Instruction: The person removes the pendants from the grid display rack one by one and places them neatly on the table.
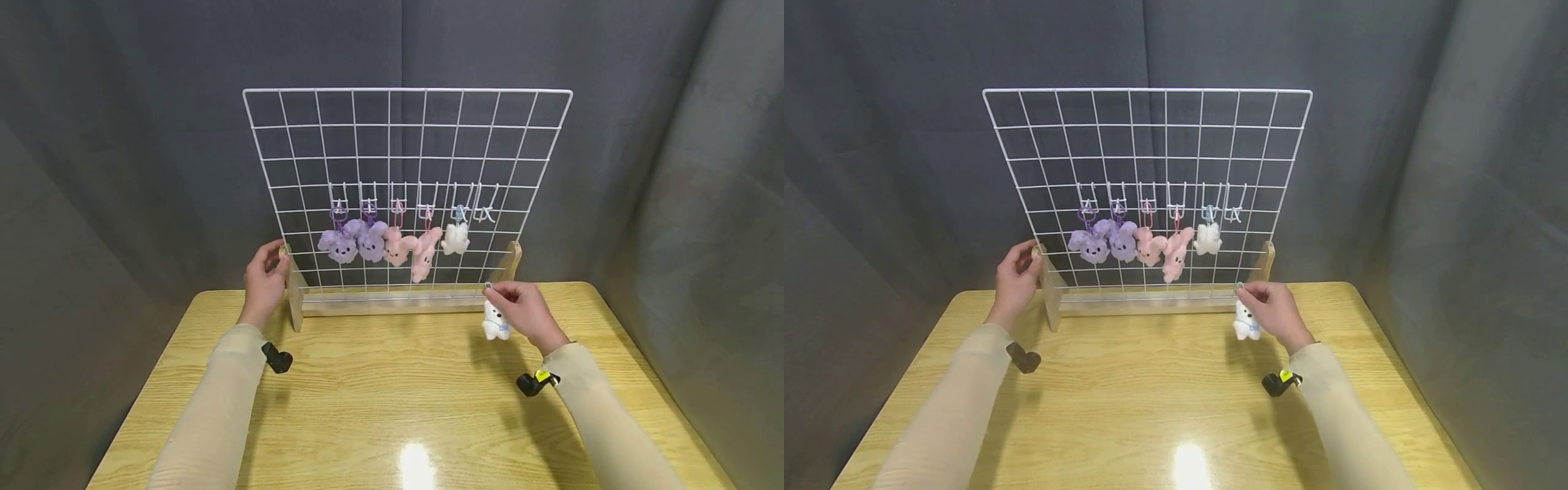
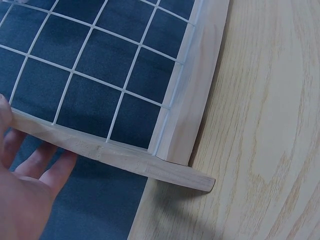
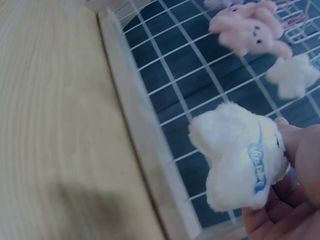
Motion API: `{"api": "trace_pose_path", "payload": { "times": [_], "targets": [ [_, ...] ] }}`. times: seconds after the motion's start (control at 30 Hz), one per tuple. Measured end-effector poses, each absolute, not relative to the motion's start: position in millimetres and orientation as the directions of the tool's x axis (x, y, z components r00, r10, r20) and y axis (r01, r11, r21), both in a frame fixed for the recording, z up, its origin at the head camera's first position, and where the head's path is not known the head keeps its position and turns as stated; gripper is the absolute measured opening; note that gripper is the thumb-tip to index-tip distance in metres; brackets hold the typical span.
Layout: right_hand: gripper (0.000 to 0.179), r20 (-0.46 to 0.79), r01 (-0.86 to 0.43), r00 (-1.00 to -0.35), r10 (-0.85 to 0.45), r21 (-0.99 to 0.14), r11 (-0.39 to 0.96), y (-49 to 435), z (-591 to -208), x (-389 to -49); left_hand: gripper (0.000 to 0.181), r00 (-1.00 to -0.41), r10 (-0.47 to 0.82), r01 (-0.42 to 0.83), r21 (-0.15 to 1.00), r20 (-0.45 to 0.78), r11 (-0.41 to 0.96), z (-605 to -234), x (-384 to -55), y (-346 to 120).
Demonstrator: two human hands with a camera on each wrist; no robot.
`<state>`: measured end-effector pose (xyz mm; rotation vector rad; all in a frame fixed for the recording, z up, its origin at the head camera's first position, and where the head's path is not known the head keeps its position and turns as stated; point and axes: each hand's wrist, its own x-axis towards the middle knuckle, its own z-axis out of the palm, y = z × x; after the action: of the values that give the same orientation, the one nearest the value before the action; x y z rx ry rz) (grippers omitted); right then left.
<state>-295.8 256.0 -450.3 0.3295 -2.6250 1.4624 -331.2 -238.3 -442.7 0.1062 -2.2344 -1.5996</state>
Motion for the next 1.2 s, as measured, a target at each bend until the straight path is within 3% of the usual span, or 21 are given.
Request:
{"api": "trace_pose_path", "payload": {
  "times": [0.53,1.2],
  "targets": [
    [0.028,0.066,-0.154,-0.983,-0.171,-0.802,0.577,269,-503,-298,0.039,-0.92,-0.28,0.171,0.925,0.273,0.339,-445,-333,-240],
    [0.016,0.07,-0.21,-0.972,-0.223,-0.68,0.703,273,-530,-297,0.038,-0.919,-0.282,0.176,0.927,0.276,0.332,-443,-331,-239]
  ]
}}
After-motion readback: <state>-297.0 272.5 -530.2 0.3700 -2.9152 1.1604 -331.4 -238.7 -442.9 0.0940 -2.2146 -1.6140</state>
